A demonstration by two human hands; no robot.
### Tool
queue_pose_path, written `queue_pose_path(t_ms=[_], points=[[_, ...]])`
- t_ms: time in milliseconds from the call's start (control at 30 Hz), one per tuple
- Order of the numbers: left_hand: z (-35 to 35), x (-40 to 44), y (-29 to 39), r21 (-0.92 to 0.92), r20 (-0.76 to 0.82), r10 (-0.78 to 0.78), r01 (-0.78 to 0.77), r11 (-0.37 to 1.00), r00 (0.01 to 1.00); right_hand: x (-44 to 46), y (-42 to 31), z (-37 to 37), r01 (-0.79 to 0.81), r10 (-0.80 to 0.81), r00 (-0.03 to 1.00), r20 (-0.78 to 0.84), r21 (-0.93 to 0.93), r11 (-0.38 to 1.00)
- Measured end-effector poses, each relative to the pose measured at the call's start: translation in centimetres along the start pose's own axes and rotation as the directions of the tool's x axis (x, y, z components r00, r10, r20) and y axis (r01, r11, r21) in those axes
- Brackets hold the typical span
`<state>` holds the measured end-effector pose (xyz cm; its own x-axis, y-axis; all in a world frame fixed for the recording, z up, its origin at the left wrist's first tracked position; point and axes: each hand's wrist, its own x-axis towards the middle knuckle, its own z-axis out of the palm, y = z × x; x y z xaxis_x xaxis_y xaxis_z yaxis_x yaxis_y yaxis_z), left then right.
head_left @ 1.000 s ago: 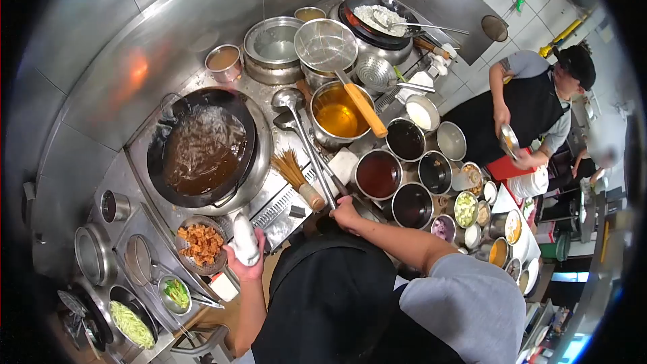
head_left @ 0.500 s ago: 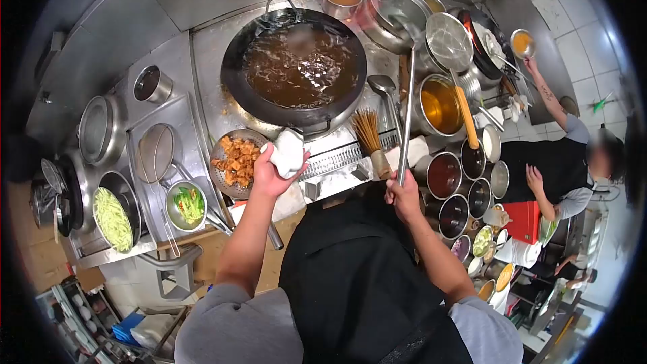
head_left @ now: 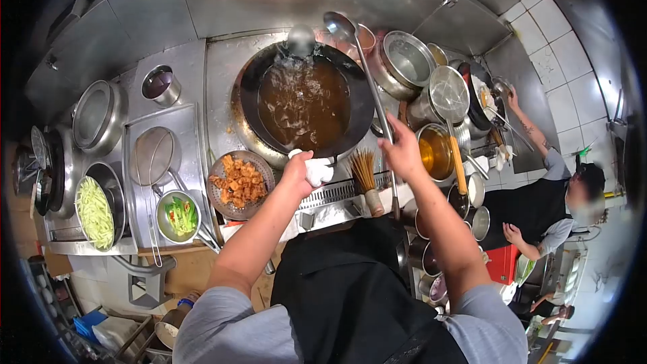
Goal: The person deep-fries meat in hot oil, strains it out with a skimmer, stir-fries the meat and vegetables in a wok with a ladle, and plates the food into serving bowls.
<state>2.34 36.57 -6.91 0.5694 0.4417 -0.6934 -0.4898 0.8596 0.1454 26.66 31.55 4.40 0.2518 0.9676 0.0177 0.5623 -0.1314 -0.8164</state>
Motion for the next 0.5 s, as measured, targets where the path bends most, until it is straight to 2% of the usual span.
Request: queue_pose_path(t_ms=[33,67,133,167,233,267,333,400,467,500], points=[[-0.4,0.7,-0.2,-0.014,-0.012,-0.013,0.013,1.0,1.0,1.2,-1.7,-0.2,0.0,-0.002,1.0,-0.01,-0.187,0.982],[-0.7,1.8,-0.3,-0.027,-0.018,-0.019,0.018,0.999,1.0,2.7,-2.3,-0.1,0.007,-0.009,1.0,-0.01,-0.184,0.983],[-0.7,2.6,-0.2,-0.023,-0.027,-0.009,0.008,1.0,1.0,5.2,-3.8,-0.2,0.201,-0.201,0.979,0.036,-0.327,0.923],[-0.7,2.9,-0.3,-0.019,-0.041,-0.009,0.008,1.0,0.999,6.1,-4.9,-0.5,0.205,-0.206,0.978,0.03,-0.323,0.924],[-1.2,4.0,-0.6,-0.009,-0.032,0.031,-0.031,0.999,0.999,7.3,-8.6,-1.5,0.119,-0.042,0.983,0.179,-0.445,0.887],[-1.4,4.4,-0.6,-0.007,-0.022,0.063,-0.063,0.998,0.998,7.8,-9.0,-1.9,0.123,-0.053,0.984,0.169,-0.44,0.89],[-1.7,4.7,-1.0,-0.018,-0.035,0.092,-0.093,0.996,0.995,8.3,-10.0,-2.8,0.273,-0.087,0.935,0.343,-0.542,0.795],[-1.8,4.6,-1.2,0.064,-0.007,0.192,-0.192,0.979,0.981,8.4,-10.5,-3.0,0.264,-0.052,0.931,0.361,-0.568,0.779],[-1.4,4.3,-1.6,0.048,0.01,0.208,-0.208,0.977,0.978,8.8,-10.2,-3.3,0.308,-0.067,0.921,0.385,-0.609,0.731],[-1.2,4.3,-1.8,0.026,-0.031,0.265,-0.265,0.964,0.964,9.0,-10.4,-3.4,0.293,-0.043,0.921,0.386,-0.619,0.729]])
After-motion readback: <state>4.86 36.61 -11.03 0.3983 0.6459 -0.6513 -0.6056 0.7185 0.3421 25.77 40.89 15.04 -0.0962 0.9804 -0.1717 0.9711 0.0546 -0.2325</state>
